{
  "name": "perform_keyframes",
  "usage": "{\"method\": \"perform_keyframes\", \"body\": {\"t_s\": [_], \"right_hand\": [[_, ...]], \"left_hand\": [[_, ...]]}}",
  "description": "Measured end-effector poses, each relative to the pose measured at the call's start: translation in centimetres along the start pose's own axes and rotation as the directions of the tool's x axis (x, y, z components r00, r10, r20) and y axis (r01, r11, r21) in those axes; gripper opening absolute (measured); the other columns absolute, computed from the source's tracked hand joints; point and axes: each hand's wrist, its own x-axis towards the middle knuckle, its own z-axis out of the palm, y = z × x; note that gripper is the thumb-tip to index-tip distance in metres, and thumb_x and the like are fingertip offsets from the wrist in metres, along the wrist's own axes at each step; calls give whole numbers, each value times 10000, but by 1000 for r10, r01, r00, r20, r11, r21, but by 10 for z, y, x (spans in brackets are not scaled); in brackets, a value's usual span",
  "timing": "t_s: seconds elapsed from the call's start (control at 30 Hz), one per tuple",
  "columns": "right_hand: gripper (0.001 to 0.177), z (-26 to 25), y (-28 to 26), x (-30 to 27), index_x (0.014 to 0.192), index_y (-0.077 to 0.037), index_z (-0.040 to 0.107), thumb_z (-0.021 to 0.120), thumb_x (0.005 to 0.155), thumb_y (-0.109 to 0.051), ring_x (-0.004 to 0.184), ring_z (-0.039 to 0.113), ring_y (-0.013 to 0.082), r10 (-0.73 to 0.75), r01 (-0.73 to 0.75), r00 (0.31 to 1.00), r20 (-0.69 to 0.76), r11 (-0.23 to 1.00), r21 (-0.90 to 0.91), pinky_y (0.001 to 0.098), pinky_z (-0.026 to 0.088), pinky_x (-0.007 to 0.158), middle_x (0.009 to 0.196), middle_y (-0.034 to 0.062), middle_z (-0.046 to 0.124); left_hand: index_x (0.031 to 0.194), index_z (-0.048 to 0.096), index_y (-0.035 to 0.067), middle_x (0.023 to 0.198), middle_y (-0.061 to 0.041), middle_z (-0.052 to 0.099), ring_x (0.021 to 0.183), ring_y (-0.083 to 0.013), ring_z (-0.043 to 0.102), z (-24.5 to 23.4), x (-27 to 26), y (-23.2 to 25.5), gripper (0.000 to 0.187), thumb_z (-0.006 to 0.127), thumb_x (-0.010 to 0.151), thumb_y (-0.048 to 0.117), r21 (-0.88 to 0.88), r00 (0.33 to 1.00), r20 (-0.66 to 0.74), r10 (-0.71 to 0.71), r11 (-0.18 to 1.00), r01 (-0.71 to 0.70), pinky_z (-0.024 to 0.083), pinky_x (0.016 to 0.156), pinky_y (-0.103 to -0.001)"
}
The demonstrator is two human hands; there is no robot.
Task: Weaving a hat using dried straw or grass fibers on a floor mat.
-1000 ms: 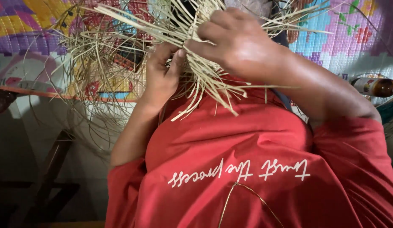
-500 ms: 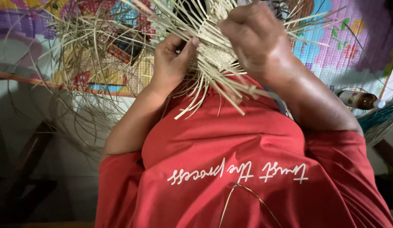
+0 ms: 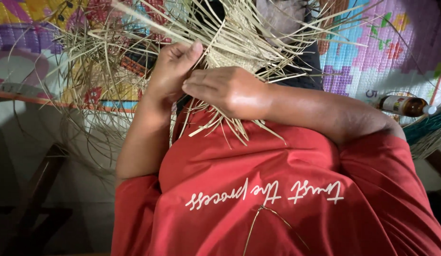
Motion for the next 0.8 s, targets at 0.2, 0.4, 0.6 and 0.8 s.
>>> {"method": "perform_keyframes", "body": {"t_s": [0.2,0.4,0.6,0.8], "right_hand": [[361,7,3,3,1239,57,651,618,918,-107,1114,697,340,-41,42,998,47,999,-20,404,566,945,1244,200,694],[393,13,6,0,1291,-2,655,602,934,-155,1198,670,319,-29,49,992,122,986,-161,402,554,987,1282,155,699],[370,13,6,0,1254,6,671,605,921,-143,1148,685,309,-23,41,993,113,987,-157,381,548,982,1237,143,711],[369,13,5,-2,1262,1,672,610,931,-150,1207,667,313,5,14,989,150,992,-127,394,542,1009,1285,143,700]], "left_hand": [[946,732,29,789,-70,707,628,-101,613,0,-13,11,117,767,919,138,150,999,-19,-42,988,45,535,596,-206],[1019,740,31,853,-66,728,694,-86,623,2,-13,20,120,755,926,107,336,997,-64,-39,940,59,538,656,-197],[1026,744,16,888,-50,735,740,-82,620,-1,-10,15,90,721,940,29,447,1000,-23,1,895,10,530,692,-195],[1011,729,25,903,-49,722,774,-90,622,1,-11,20,61,703,958,11,498,1000,2,30,867,-27,535,730,-206]]}}
